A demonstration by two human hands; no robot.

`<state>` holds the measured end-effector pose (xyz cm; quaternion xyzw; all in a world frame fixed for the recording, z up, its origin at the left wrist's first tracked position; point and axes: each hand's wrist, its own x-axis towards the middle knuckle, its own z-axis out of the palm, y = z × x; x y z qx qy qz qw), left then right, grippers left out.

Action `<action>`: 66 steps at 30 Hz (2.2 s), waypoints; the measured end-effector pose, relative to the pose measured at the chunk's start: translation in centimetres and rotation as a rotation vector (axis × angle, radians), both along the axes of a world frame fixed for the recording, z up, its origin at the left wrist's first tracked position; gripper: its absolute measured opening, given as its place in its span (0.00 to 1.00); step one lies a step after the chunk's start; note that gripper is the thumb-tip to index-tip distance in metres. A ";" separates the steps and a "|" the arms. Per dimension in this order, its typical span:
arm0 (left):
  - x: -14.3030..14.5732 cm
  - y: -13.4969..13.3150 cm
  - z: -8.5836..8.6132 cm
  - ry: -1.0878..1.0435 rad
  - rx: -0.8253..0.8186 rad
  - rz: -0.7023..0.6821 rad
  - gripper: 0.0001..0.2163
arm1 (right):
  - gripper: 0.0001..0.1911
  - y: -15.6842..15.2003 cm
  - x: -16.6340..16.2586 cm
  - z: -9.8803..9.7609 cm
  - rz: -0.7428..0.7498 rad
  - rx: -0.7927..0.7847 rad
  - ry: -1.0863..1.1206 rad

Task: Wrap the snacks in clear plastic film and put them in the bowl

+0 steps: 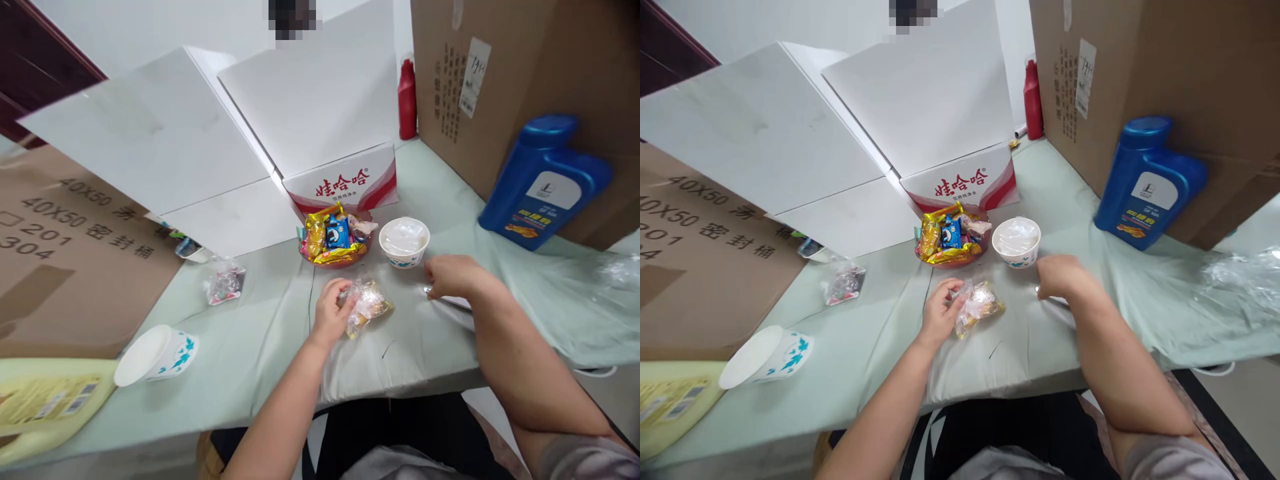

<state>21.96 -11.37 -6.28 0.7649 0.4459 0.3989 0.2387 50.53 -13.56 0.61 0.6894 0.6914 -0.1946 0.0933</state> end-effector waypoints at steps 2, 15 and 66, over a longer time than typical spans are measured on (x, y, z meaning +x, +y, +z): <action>-0.8 0.0 -0.3 -0.024 0.073 0.025 0.13 | 0.08 0.2 -0.6 -0.4 0.015 0.012 -0.009; -0.7 -0.8 -0.6 0.077 -0.137 -0.327 0.24 | 0.07 -1.3 -10.0 -3.1 0.651 0.544 0.283; -5.2 -8.6 2.2 0.535 0.184 -0.333 0.11 | 0.14 -1.8 -5.0 -0.2 0.436 -0.273 0.579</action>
